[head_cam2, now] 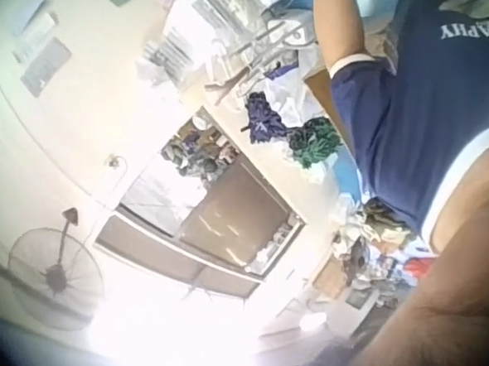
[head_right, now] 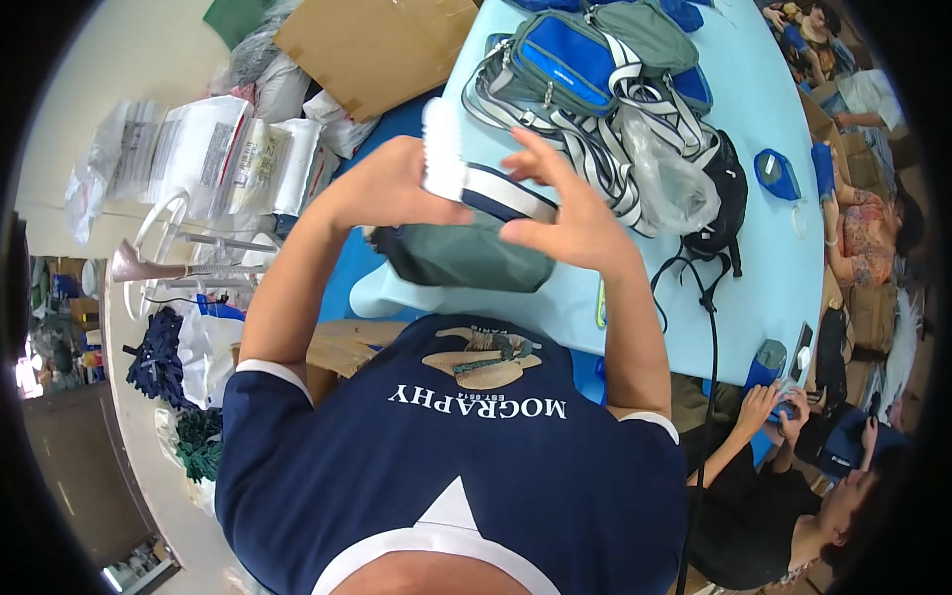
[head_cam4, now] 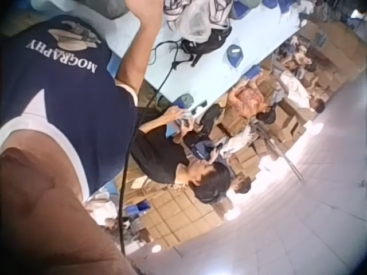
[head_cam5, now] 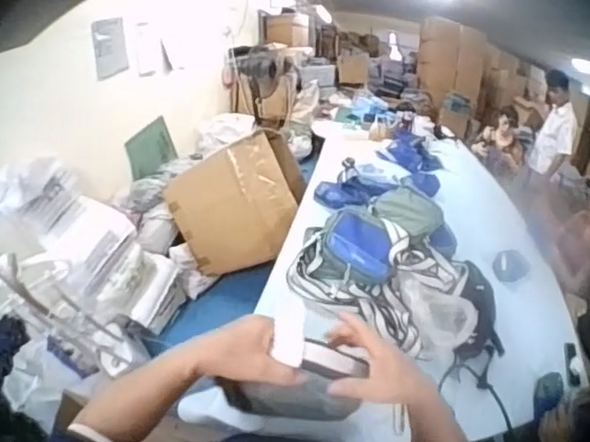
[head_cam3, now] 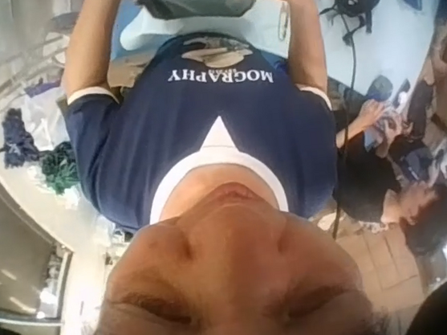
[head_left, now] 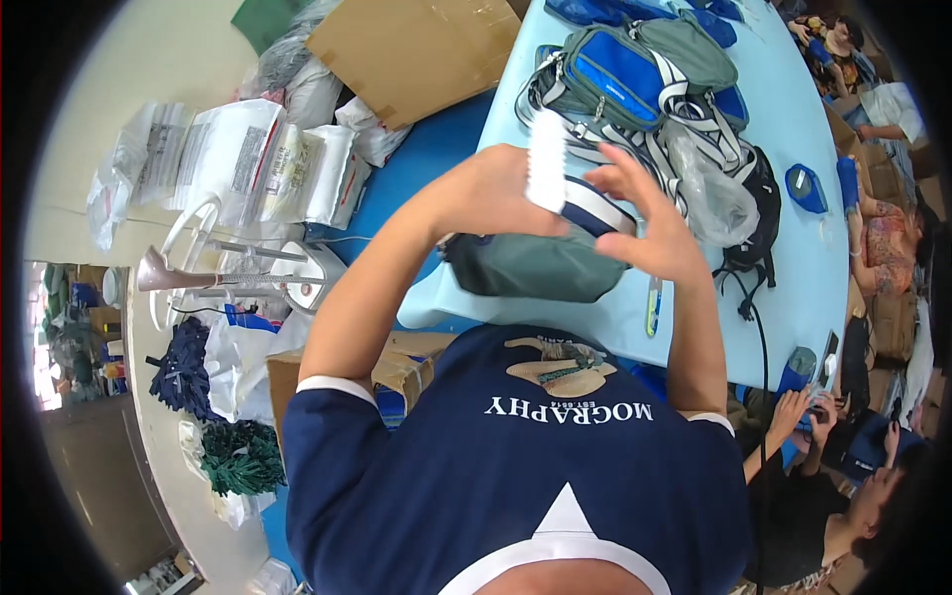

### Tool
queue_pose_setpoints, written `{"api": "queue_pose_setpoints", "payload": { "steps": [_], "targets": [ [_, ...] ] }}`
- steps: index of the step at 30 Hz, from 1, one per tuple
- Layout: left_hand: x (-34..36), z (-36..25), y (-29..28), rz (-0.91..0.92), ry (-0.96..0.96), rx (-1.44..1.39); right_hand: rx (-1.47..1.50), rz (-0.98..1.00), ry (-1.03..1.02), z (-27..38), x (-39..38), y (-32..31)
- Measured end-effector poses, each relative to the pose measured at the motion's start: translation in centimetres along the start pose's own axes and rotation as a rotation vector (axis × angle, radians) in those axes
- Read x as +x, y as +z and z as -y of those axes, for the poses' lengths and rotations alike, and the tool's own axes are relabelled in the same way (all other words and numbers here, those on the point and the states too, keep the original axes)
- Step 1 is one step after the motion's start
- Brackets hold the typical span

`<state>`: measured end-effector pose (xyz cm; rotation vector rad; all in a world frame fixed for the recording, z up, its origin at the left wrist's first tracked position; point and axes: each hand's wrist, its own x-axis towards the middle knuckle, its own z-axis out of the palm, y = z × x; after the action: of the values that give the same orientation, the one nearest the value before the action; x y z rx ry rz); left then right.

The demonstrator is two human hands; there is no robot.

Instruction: The recorder is finishing the assembly of small bags by applying white protective padding to the straps and handles, checking zippers, and organizing them on a workbench.

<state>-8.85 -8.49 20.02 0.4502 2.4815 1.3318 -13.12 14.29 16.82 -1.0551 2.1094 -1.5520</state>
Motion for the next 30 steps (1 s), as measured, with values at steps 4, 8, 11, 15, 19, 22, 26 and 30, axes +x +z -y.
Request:
{"api": "queue_pose_setpoints", "payload": {
  "steps": [4, 8, 11, 15, 19, 22, 26, 30],
  "targets": [
    [-3.5, -0.6, -3.5, -0.121, -0.181, -0.240, 0.043, -0.432, -0.005, -3.5, -1.1, -2.0],
    [-6.4, 0.4, -4.2, -0.146, -0.044, -0.647, 0.246, -0.355, 0.082, -5.4, -1.9, 0.4],
    [-7.0, 0.7, -4.6, -0.203, -0.030, -0.895, 0.297, -0.126, 0.210, -4.8, -1.4, 2.7],
    [-6.3, 0.0, -5.1, -0.376, -0.083, -0.988, 0.322, 0.019, 0.213, -2.9, -0.2, 3.7],
    [-4.5, -2.0, -4.0, -0.604, 0.007, -1.224, 0.294, 0.027, 0.049, -2.2, 0.6, 4.6],
    [-3.5, -1.4, -2.8, -0.662, 0.137, -1.330, 0.138, -0.088, -0.089, -1.8, 0.5, 4.9],
    [-2.5, -1.7, -1.2, -0.677, 0.306, -1.453, -0.072, -0.298, -0.165, 0.3, 0.3, 4.8],
    [-1.5, -2.6, 0.3, -0.788, 0.380, -1.624, -0.304, -0.463, -0.099, 2.7, 0.0, 5.1]
  ]
}}
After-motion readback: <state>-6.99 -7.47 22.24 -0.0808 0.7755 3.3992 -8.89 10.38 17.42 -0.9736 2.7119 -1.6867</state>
